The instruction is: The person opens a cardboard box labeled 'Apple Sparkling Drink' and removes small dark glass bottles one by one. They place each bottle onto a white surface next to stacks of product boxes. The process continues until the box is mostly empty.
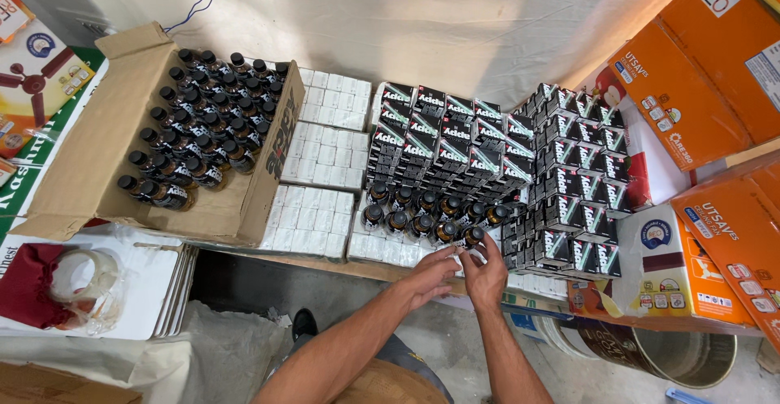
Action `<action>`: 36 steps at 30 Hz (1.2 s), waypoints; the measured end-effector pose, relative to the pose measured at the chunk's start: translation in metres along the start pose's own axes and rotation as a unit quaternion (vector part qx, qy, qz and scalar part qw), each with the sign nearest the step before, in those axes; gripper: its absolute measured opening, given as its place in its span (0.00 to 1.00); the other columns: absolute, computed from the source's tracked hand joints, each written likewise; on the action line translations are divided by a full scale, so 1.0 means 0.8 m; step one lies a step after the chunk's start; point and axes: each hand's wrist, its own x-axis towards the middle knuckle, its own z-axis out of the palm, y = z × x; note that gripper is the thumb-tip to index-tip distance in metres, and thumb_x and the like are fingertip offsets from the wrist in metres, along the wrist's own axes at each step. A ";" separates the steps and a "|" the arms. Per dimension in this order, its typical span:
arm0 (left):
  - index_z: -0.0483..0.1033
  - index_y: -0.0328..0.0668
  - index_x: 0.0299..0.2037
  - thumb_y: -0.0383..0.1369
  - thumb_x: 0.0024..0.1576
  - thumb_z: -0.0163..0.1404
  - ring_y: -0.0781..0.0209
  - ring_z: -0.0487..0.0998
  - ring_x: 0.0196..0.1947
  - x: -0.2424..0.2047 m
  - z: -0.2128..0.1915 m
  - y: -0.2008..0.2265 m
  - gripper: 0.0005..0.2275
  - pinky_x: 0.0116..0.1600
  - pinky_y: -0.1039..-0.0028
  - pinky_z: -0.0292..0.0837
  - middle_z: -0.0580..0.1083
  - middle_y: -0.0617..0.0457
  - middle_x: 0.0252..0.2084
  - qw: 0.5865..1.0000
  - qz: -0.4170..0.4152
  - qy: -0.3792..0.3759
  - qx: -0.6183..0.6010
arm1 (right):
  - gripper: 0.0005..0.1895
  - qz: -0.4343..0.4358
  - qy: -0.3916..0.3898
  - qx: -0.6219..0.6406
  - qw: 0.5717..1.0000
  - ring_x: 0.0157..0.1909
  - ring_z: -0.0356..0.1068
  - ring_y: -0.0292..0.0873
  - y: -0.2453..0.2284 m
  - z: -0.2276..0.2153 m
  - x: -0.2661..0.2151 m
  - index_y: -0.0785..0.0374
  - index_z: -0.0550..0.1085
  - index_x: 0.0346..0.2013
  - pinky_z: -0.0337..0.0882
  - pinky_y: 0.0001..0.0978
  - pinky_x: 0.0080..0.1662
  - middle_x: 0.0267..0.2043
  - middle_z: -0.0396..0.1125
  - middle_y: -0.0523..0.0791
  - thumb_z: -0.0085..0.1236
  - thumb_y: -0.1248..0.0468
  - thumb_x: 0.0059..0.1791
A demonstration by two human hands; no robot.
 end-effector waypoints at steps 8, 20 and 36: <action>0.64 0.52 0.71 0.39 0.54 0.57 0.42 0.59 0.73 -0.010 -0.011 0.012 0.32 0.70 0.51 0.60 0.62 0.39 0.71 0.999 0.013 0.021 0.048 | 0.36 -0.011 -0.007 -0.024 1.000 0.62 0.68 0.63 -0.006 -0.003 -0.003 0.65 0.69 0.65 0.74 0.50 0.59 0.60 0.68 0.60 0.71 0.66 0.42; 0.76 0.53 0.61 0.39 0.57 0.50 0.68 0.71 0.64 -0.077 -0.044 0.063 0.20 0.62 0.72 0.68 0.73 0.58 0.65 0.988 0.000 0.055 0.147 | 0.12 -0.021 0.079 -0.042 0.996 0.42 0.70 0.42 0.002 0.026 -0.065 0.59 0.74 0.48 0.69 0.35 0.43 0.40 0.72 0.44 0.52 0.67 0.50; 0.71 0.38 0.22 0.29 0.53 0.52 0.72 0.60 0.16 -0.228 -0.193 0.133 0.08 0.21 0.82 0.58 0.55 0.59 0.17 0.978 0.182 0.106 0.005 | 0.09 -0.127 -0.164 0.091 0.974 0.37 0.73 0.38 -0.148 0.212 -0.122 0.62 0.81 0.41 0.77 0.36 0.43 0.33 0.74 0.48 0.59 0.73 0.48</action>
